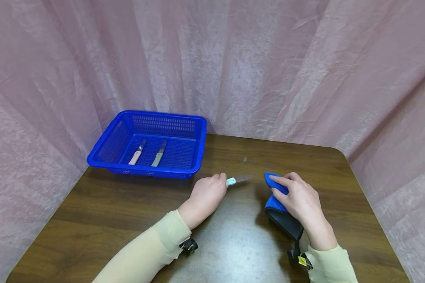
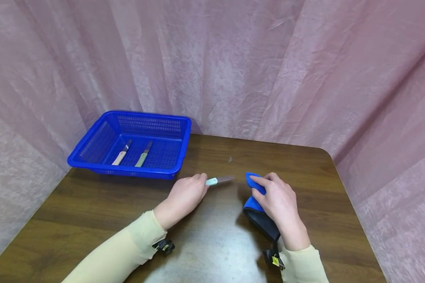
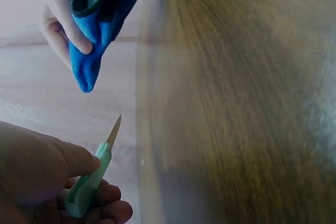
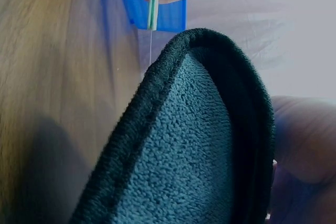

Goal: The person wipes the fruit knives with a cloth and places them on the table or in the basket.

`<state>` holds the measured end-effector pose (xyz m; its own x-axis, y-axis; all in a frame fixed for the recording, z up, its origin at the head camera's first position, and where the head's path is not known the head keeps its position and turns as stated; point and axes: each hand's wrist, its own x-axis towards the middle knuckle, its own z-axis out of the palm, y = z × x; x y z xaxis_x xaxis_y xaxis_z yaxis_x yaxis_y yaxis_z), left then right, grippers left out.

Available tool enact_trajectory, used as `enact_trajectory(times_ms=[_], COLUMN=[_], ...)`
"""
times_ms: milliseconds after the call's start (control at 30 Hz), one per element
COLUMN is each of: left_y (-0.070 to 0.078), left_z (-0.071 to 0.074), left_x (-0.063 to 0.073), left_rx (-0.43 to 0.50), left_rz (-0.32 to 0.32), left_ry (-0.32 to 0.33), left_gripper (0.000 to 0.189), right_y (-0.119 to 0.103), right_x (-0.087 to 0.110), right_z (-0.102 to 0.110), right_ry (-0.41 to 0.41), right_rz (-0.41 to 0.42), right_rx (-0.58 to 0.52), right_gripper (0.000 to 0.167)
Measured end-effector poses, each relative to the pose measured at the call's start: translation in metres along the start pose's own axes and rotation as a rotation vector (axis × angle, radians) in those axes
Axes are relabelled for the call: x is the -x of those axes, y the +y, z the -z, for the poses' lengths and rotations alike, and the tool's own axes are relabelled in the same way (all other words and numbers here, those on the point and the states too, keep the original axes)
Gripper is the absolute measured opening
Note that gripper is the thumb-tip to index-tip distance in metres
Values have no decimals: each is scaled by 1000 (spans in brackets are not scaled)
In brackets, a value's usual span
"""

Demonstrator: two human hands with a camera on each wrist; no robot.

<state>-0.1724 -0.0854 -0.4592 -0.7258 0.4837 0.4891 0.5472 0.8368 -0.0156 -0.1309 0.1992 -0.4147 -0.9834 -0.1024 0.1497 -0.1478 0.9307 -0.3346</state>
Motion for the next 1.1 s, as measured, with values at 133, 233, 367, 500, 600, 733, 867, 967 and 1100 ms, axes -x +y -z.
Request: enact_trajectory(times_ms=[133,233,367,500,600,733,867,967,1100], left_y=[-2,-6,-10,-13,-16,-20,-22,-23,-24], left_z=[6,12,19,25,28,32,34,35,39], left_x=[4,7,11,14,16,19,20,20,19], left_rx=[18,29,37,30,27,37,42,43,46], left_rz=[12,20,21,12,13,20,14,7,0], left_ry=[34,51,52,51,56,56,72,91,100], left_gripper=[31,31,32,33,32,30,29,29,30], right_y=[-5,-9,-15,-21,-26,-33,-40,-45,-50], right_x=[0,0,-1,0,0,-1,-1,-1,-2], right_z=[2,3,4,5,6,6,8,7,7], right_ry=[7,17,26,31,43,57,68,79,84], right_rz=[14,23,46,61,69,89,109,120,126], right_rx=[-4,1,8,7,5,1,-8,-9,-9], right_gripper=[43,43,42,42,42,41,41,41,41])
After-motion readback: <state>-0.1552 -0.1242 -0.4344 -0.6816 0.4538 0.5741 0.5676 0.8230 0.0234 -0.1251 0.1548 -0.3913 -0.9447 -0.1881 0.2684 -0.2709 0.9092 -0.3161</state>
